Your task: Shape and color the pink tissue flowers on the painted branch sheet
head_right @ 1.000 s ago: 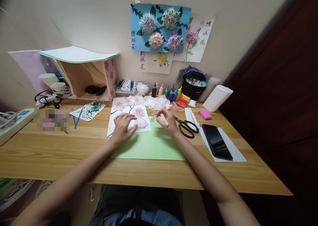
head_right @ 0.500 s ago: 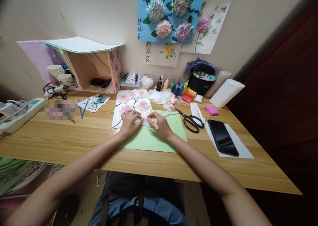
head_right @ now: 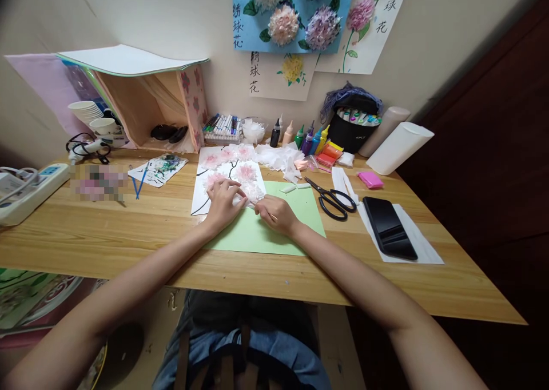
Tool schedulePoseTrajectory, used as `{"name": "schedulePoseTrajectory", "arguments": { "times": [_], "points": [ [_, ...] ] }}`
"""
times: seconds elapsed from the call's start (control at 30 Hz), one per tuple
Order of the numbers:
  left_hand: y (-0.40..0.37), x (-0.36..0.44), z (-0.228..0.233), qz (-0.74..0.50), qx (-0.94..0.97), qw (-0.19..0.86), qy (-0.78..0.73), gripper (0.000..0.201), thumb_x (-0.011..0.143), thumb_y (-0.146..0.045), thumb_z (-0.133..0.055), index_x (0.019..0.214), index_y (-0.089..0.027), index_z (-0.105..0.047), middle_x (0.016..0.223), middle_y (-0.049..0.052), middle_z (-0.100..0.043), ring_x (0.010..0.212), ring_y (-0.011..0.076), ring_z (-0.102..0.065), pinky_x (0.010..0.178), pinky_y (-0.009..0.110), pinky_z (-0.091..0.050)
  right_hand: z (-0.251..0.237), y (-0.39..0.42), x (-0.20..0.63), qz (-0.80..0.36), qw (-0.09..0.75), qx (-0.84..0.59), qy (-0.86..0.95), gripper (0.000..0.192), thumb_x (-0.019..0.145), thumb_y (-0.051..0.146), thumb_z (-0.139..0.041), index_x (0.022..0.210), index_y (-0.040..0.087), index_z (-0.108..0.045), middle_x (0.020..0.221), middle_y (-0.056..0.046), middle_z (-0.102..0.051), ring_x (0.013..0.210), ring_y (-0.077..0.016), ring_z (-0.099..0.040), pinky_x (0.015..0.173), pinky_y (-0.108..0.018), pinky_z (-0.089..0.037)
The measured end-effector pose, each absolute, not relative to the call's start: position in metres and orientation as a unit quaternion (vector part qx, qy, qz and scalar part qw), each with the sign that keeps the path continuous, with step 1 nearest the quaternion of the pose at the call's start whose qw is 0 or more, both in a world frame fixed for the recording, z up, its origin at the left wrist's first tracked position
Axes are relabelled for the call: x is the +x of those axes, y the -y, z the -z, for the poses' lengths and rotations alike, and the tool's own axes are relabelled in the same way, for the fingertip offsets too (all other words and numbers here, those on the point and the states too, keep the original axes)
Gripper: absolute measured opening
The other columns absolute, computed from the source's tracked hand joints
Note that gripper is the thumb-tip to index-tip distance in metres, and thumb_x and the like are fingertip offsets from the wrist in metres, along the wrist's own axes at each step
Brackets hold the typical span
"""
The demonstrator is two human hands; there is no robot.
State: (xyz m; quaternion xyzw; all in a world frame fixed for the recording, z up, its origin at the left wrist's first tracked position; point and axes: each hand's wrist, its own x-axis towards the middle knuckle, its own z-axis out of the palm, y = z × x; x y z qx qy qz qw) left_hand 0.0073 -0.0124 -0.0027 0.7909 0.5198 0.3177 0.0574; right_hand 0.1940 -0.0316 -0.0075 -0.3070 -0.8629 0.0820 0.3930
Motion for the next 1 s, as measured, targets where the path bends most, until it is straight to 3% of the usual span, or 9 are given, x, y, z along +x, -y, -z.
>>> {"name": "schedulePoseTrajectory", "arguments": {
  "times": [0.17,0.27,0.47,1.0],
  "points": [
    [0.013,0.003,0.003,-0.266,0.786,0.013,-0.557,0.023,0.094,-0.017,-0.039,0.108,-0.018,-0.057,0.109,0.010,-0.066,0.104,0.0249,-0.056,0.092,0.040,-0.033,0.008,0.033,0.194,-0.093,0.391,-0.318,0.859,0.043,0.100,0.033,-0.024,0.070,0.022,-0.053,0.061,-0.003,-0.057,0.061,-0.0162,-0.050,0.063,-0.031,-0.041],
    [0.013,0.001,0.003,-0.231,0.803,0.008,-0.550,0.035,0.090,-0.004,-0.030,0.116,-0.013,-0.053,0.096,0.010,-0.070,0.088,0.0232,-0.063,0.090,0.038,-0.035,0.008,0.031,0.191,-0.107,0.397,-0.336,0.847,0.044,0.101,0.036,-0.023,0.068,0.023,-0.050,0.061,-0.002,-0.056,0.060,-0.0157,-0.051,0.063,-0.030,-0.042],
    [0.014,0.002,0.000,-0.202,0.830,-0.013,-0.520,0.043,0.082,0.000,-0.035,0.121,-0.006,-0.051,0.089,0.014,-0.070,0.090,0.0259,-0.064,0.094,0.039,-0.033,0.005,0.026,0.175,-0.138,0.430,-0.410,0.792,0.046,0.101,0.032,-0.021,0.061,0.023,-0.041,0.054,0.001,-0.050,0.053,-0.0138,-0.050,0.059,-0.028,-0.042],
    [0.010,0.000,0.000,-0.196,0.831,-0.019,-0.520,0.045,0.080,-0.002,-0.035,0.123,-0.005,-0.049,0.087,0.014,-0.069,0.090,0.0273,-0.064,0.093,0.041,-0.031,0.003,0.035,0.184,-0.160,0.435,-0.406,0.788,0.053,0.099,0.047,-0.021,0.056,0.024,-0.043,0.053,-0.001,-0.052,0.053,-0.0151,-0.050,0.062,-0.031,-0.044]
  ]
}}
